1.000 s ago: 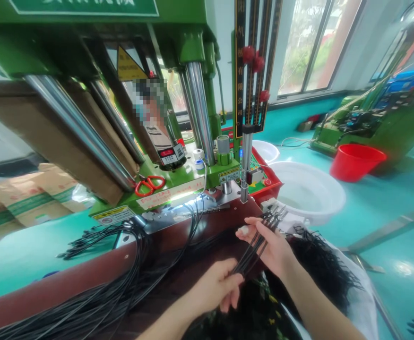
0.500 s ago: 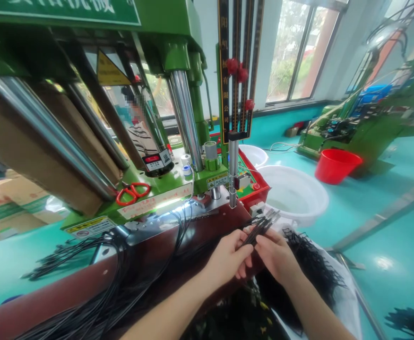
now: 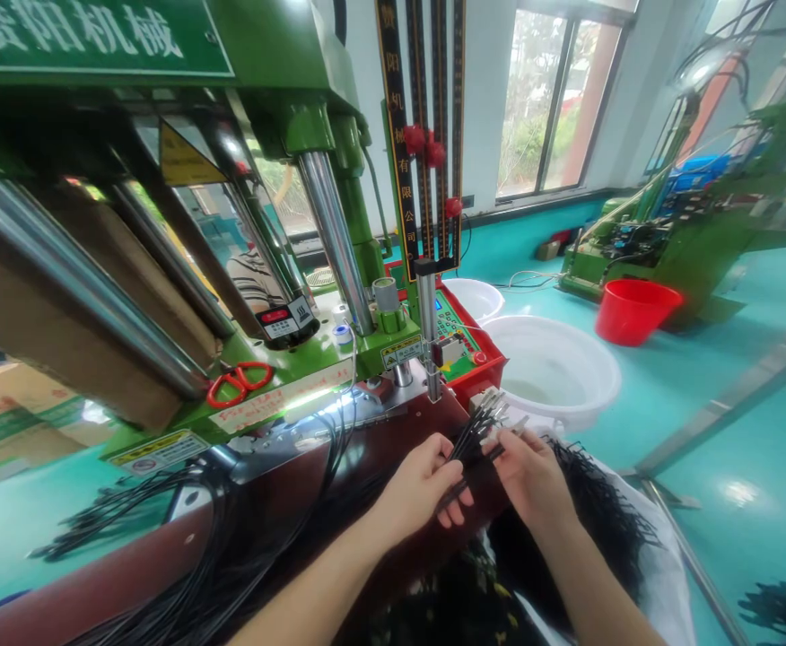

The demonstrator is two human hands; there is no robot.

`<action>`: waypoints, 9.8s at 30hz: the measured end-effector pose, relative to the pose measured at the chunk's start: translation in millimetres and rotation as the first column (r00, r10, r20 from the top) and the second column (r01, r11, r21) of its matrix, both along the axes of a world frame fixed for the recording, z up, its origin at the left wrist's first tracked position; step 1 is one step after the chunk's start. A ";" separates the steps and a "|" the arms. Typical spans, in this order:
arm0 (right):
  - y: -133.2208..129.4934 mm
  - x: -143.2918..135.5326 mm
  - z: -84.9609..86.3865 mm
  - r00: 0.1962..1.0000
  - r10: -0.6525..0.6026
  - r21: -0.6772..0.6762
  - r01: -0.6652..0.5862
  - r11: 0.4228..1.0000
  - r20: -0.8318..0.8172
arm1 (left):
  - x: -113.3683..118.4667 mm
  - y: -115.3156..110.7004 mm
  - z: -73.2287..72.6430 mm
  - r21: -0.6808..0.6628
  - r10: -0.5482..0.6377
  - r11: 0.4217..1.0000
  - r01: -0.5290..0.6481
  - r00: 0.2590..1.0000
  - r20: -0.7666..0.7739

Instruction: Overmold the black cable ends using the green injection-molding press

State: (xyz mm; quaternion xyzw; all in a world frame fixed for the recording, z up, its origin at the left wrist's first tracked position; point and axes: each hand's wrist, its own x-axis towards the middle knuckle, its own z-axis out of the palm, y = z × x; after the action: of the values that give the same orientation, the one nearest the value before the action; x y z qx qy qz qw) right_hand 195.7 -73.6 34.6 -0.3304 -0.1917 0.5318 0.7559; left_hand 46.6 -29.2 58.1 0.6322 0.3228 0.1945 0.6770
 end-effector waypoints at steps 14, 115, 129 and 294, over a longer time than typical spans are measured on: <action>-9.3 24.6 -5.1 0.839 0.071 -0.126 -0.003 0.992 0.539 | 2.6 -12.4 -10.9 -0.138 -0.070 0.988 0.073 0.997 0.021; 6.4 -47.1 -40.8 0.798 0.492 -0.355 -0.373 0.857 0.349 | -33.1 -18.5 -62.2 -0.224 0.615 0.776 -0.590 0.786 0.060; 6.0 -49.5 -38.9 0.704 0.570 -0.421 -0.404 0.812 0.424 | -38.1 -20.1 -63.0 -0.228 0.646 0.750 -0.621 0.761 0.052; 144.4 -66.0 -40.0 0.056 0.179 -0.153 -0.313 0.937 0.982 | -123.4 130.1 -55.5 -0.659 0.786 0.542 -0.521 0.592 0.179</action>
State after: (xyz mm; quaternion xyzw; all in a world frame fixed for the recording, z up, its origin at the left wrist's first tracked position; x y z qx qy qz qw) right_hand 129.7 70.8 -5.5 -0.5228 -0.7251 0.2841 0.3466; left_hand -76.8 100.8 2.7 0.1736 0.4135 0.4831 0.7520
